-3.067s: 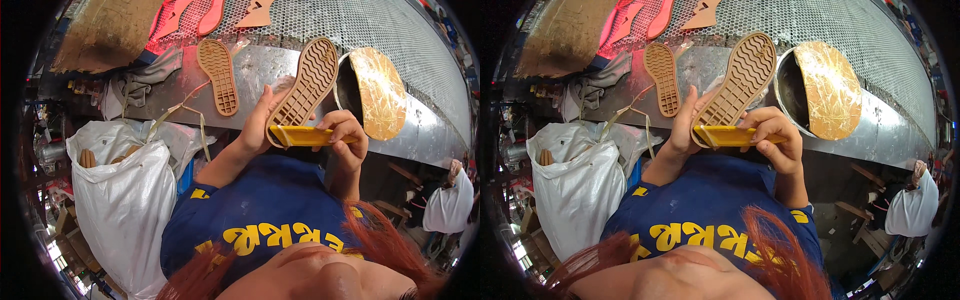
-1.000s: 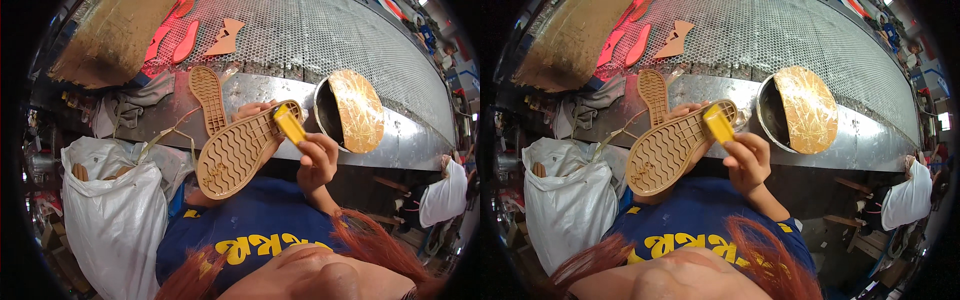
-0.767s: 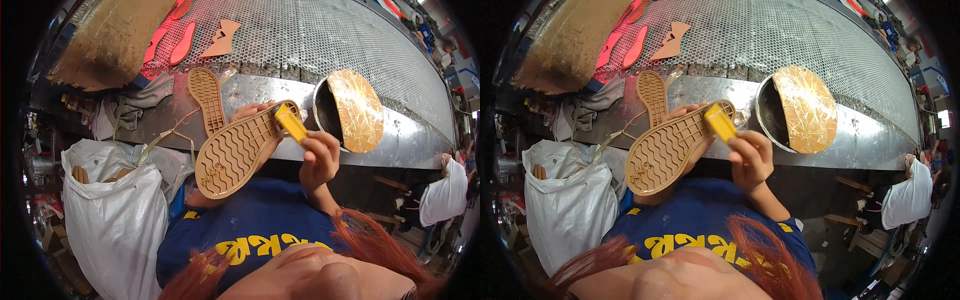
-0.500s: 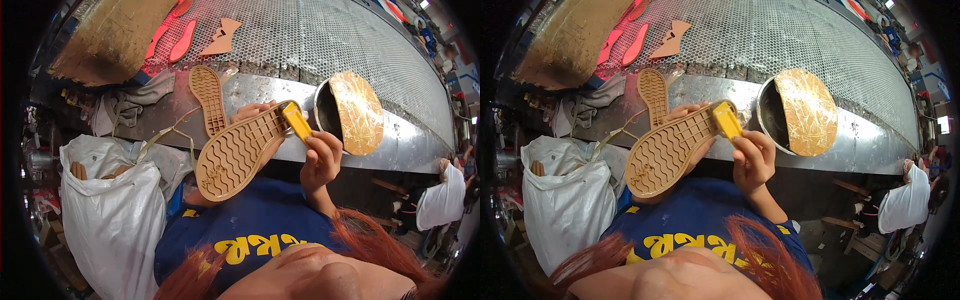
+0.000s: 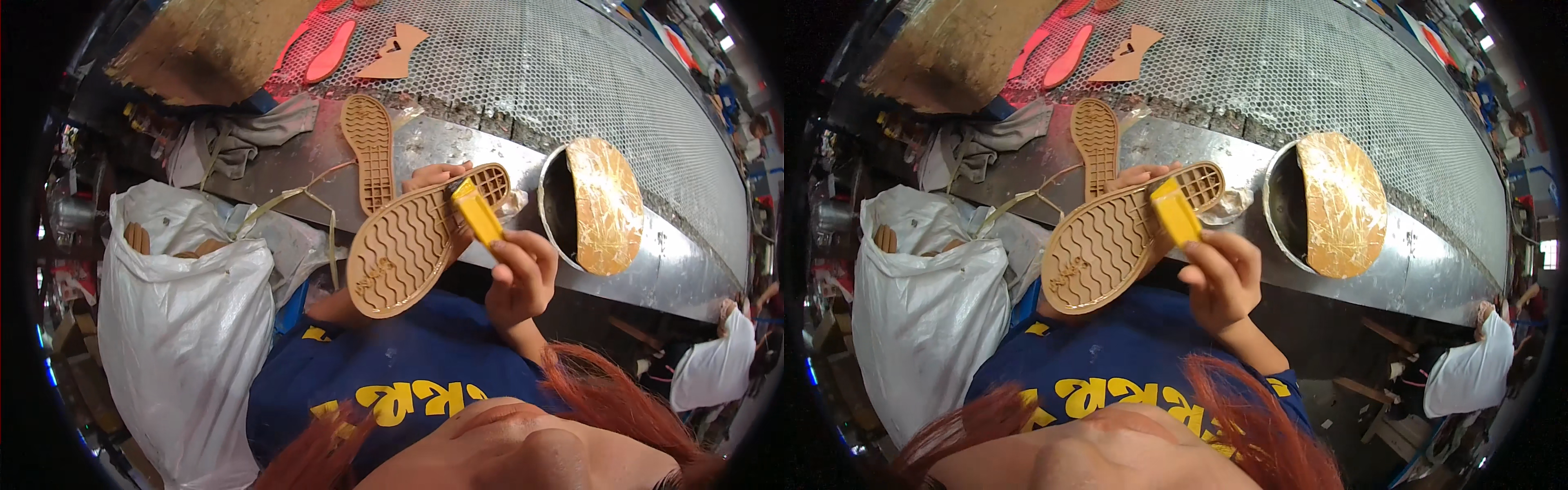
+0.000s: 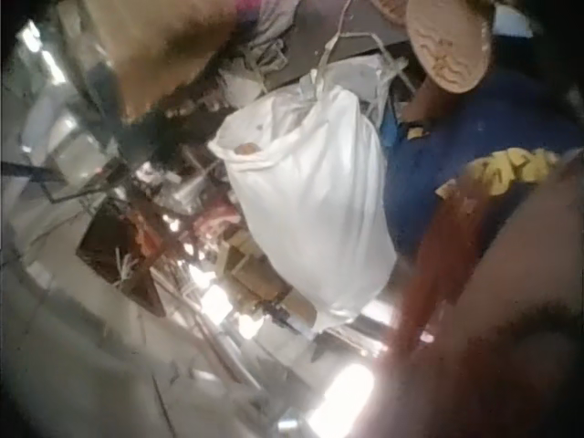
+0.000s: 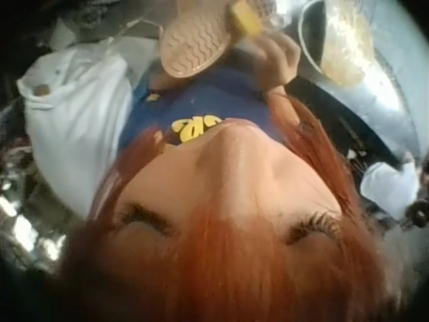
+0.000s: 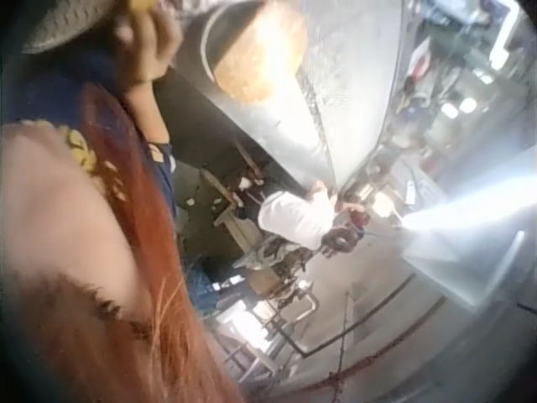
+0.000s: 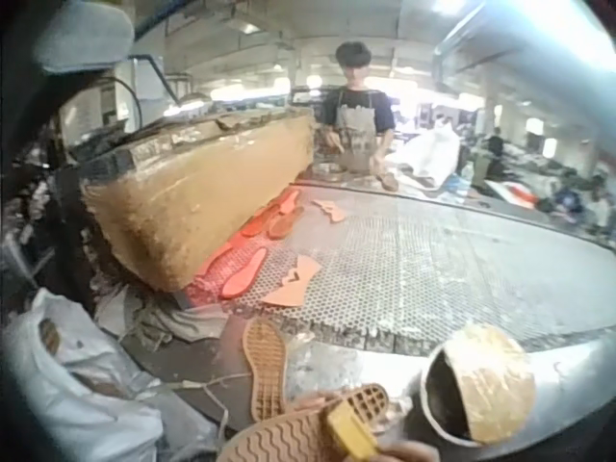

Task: The person applies a yellow adhesive to the soles of brown sandals using a yellow brush. They repeatedly dip the brush into a container and spread the substance across the textured surface of the sandal soles, occasionally wiping the brush or the sandal with a white cloth.

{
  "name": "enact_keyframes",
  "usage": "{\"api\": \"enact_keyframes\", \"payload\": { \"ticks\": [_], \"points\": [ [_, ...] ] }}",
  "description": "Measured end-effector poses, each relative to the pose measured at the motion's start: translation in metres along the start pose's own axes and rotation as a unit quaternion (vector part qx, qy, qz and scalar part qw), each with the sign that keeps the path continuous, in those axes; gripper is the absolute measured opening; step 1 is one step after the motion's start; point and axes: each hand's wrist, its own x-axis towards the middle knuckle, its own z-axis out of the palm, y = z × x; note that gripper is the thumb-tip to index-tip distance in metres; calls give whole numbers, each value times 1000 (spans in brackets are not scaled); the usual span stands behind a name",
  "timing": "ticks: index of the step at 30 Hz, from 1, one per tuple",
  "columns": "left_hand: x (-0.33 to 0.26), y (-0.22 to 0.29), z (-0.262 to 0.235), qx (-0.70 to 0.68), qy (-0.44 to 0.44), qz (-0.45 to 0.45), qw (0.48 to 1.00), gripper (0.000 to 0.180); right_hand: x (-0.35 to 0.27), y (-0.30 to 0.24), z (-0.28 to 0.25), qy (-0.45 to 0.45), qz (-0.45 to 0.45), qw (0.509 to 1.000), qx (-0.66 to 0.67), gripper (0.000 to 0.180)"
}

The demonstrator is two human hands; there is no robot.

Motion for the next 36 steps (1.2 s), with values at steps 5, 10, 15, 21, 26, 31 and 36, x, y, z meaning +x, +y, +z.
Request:
{"api": "enact_keyframes", "payload": {
  "ticks": [5,10,15,21,26,31,36],
  "points": [
    [3,-9,7,34,27,43,998,69,4,-15,-1,-80,-82,986,119,36],
    [4,-21,10,9,57,85,995,77,6,-10,7,20,-45,998,49,34],
    [9,-2,10,55,26,79,995,63,8,-24,0,-65,-87,989,104,36],
    [-2,-3,6,52,28,19,998,64,10,-22,-3,-80,-128,986,69,37],
    [2,17,1,161,-60,-54,984,62,9,-30,4,-67,-98,989,87,43],
    [-1,12,4,-177,-48,-128,975,56,13,-27,1,-68,-119,987,85,43],
    [-9,2,-5,-393,-80,-284,871,54,15,-22,-1,-65,-114,986,103,43]
  ]
}}
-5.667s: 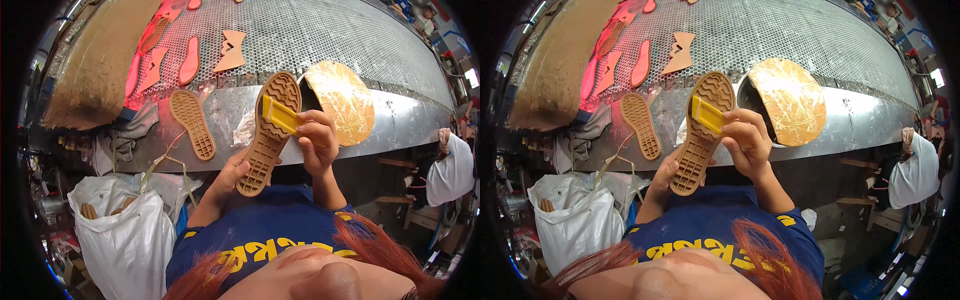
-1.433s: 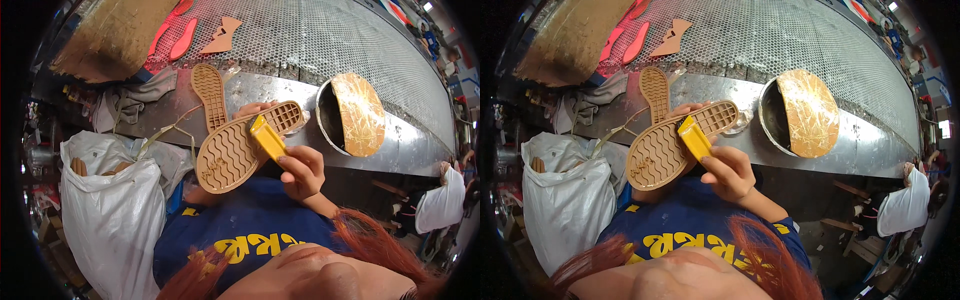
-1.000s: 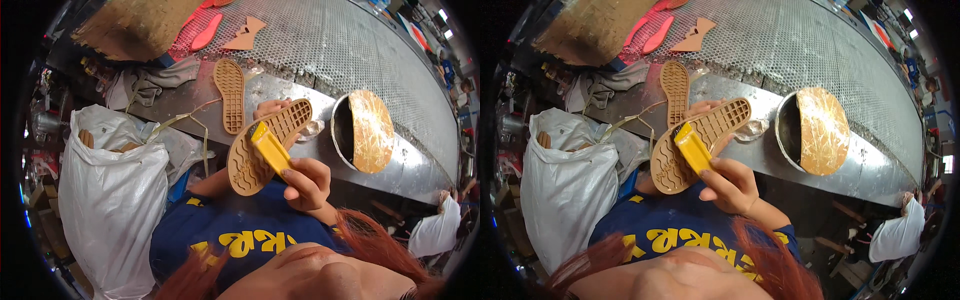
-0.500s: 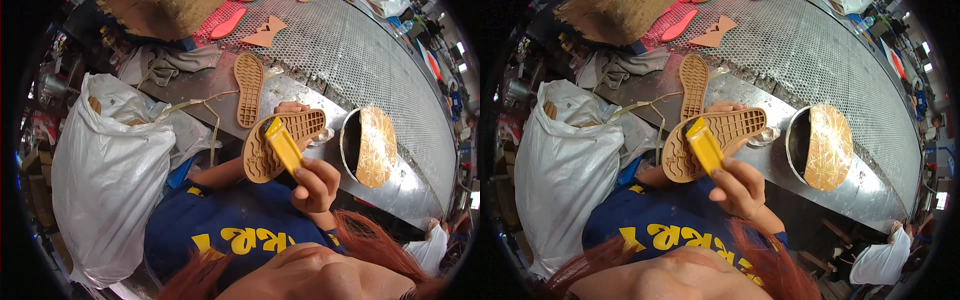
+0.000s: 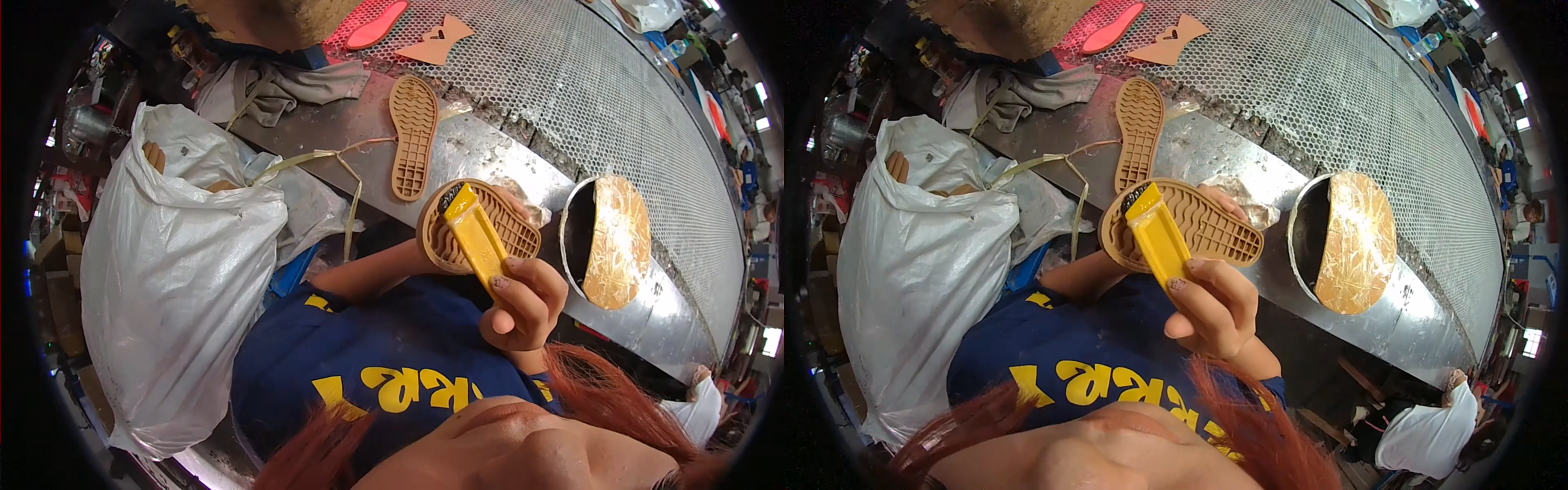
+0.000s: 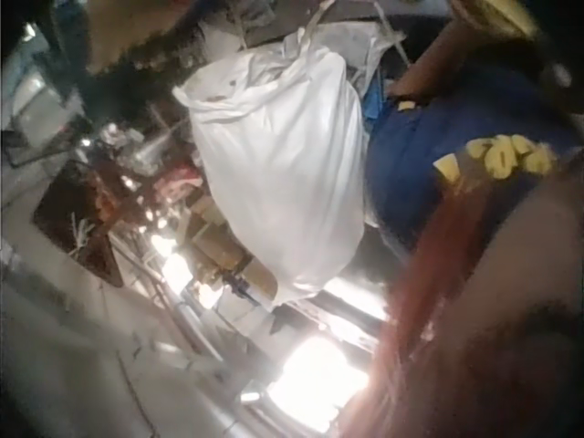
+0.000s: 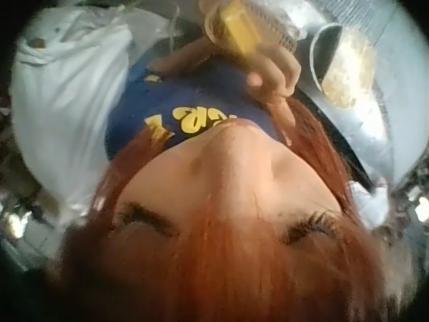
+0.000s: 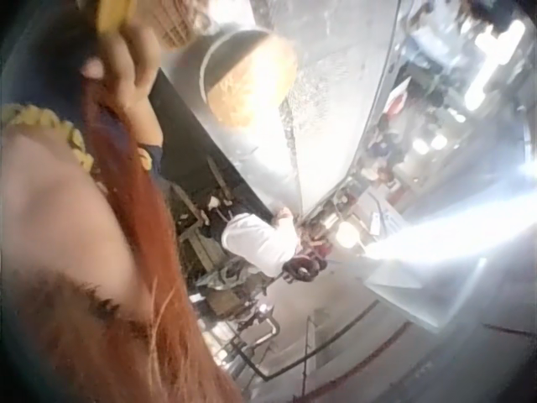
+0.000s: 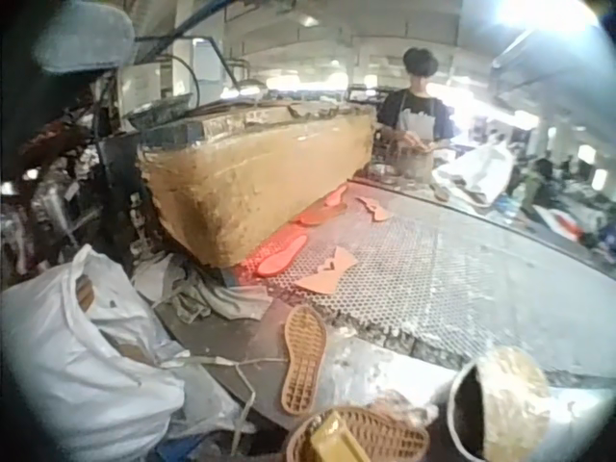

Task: The person applies a yellow adhesive to the soles of brown sandals using a yellow brush. They repeatedly dip the brush into a container and spread the substance across the textured surface of the sandal soles, occasionally wiping the brush or the sandal with a white cloth.

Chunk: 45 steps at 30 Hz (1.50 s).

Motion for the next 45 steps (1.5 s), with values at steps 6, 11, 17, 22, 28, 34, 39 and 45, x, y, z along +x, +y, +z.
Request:
{"api": "enact_keyframes", "payload": {
  "ticks": [6,11,17,22,28,34,39,45],
  "points": [
    [-4,-2,-9,69,-17,-36,997,60,4,6,2,55,41,997,41,48],
    [-2,-5,-17,129,-15,-18,991,54,8,10,-2,81,69,990,88,48],
    [-5,-10,-19,145,-14,-8,989,56,14,4,-7,66,55,994,67,48],
    [-4,-10,-20,169,-41,37,984,56,16,-5,-3,57,50,995,64,47],
    [-5,-17,-29,170,-2,-15,985,55,13,-4,1,27,11,997,65,41],
    [-4,-18,-31,88,-36,-25,995,56,10,-2,4,-13,-24,994,108,27],
    [-3,-15,-31,44,-60,-34,997,58,7,7,12,-42,-64,988,132,24],
    [-1,-3,-22,32,-111,-32,993,62,7,14,11,-78,-87,981,153,33]
  ]
}}
